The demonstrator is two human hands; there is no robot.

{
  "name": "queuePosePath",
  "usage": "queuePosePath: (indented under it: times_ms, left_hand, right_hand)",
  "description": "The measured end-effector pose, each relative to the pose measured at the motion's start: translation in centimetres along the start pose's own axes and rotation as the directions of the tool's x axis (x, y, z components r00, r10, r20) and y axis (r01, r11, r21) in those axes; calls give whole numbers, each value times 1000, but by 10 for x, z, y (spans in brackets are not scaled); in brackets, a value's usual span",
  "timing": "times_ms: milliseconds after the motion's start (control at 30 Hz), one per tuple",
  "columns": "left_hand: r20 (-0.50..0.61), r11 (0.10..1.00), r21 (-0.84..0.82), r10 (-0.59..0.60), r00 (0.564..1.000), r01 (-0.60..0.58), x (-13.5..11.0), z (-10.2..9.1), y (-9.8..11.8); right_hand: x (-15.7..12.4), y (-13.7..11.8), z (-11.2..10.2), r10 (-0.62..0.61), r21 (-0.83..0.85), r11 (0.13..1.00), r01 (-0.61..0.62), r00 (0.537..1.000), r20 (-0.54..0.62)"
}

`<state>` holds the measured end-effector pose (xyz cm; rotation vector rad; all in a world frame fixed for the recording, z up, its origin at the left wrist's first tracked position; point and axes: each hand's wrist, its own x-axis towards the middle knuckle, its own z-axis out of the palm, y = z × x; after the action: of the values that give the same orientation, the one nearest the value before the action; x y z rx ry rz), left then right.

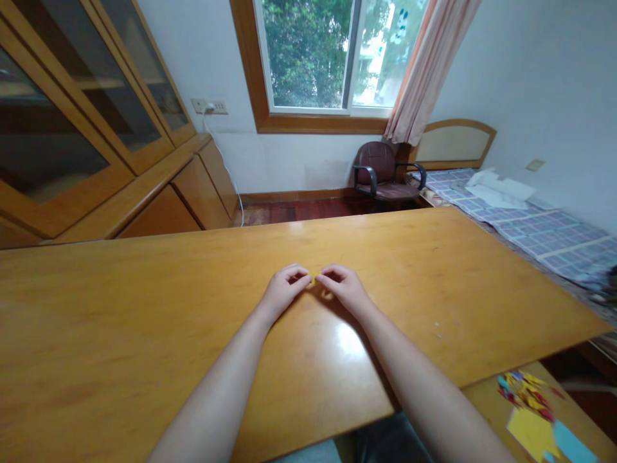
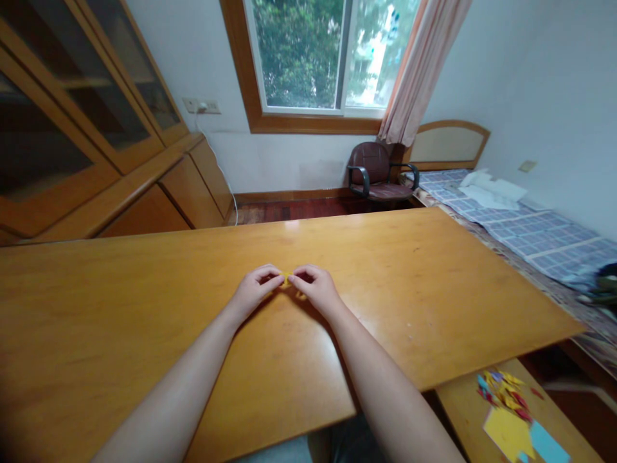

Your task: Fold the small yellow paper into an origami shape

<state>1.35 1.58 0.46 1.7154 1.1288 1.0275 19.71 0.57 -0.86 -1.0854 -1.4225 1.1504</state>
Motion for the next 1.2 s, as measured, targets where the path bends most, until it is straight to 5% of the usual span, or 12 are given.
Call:
queuePosePath:
  times_ms: [600, 1200]
  left_hand:
    - [105, 928, -304, -192, 976, 216, -2, -3, -1]
    - [139, 876, -400, -233, 963, 269, -2, -4, 0]
  right_hand:
    - [-6, -6, 2, -434, -359, 836, 415, 901, 30]
    - [-9, -7, 0, -482, -432, 759, 487, 867, 131]
